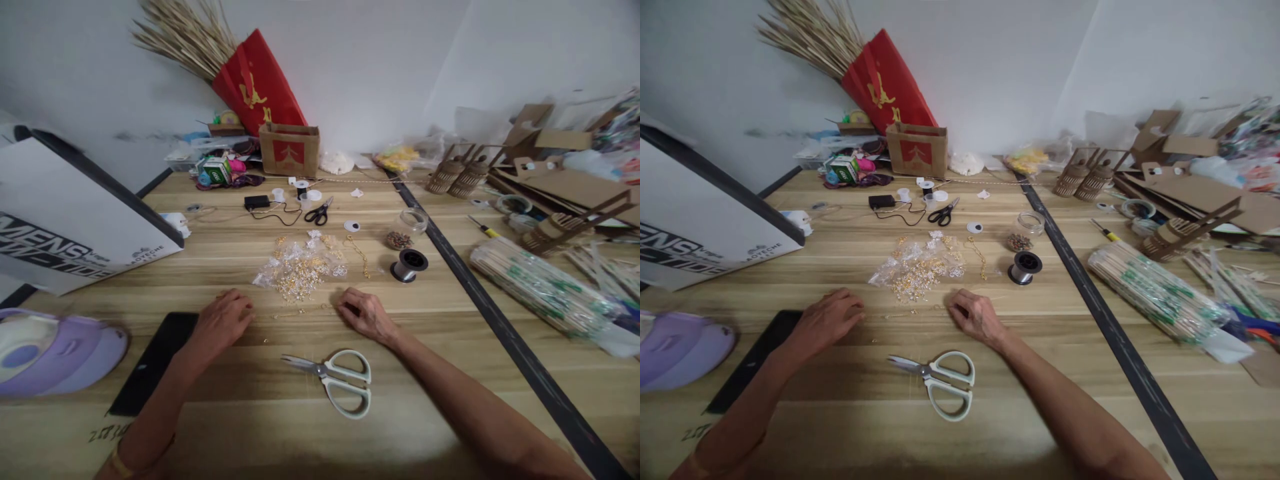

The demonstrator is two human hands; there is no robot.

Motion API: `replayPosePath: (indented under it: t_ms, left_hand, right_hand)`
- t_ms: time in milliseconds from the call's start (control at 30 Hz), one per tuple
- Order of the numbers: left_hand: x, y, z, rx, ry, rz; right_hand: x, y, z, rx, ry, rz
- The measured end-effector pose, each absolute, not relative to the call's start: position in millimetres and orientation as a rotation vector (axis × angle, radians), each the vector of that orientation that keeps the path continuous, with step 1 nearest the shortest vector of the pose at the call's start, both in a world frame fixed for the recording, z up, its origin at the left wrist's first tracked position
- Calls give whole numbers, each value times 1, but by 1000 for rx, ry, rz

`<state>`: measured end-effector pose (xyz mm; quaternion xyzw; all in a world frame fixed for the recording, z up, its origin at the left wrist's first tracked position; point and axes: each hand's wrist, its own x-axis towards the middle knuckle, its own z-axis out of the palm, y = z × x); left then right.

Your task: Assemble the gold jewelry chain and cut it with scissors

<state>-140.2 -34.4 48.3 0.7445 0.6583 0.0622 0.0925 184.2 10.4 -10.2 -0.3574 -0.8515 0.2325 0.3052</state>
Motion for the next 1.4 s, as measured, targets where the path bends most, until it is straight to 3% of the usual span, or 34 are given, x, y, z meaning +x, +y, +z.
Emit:
replayPosePath:
  t_ms: [333,667,1033,1400]
  left_hand:
    - [-64,-16,28,2337,1571,248]
    - [-62,-14,30,2358,1549,164]
    - [-18,5,24,2341,1397,325]
    - [-11,6,9,2252,1373,464]
  right_hand:
    - [184,10,-9,-942,-2240,639]
    - [187,15,-15,-1117,-2092,813]
    - [191,19,-12,-1030,-2039,932]
    - [187,11,-9,-898,-2110,865]
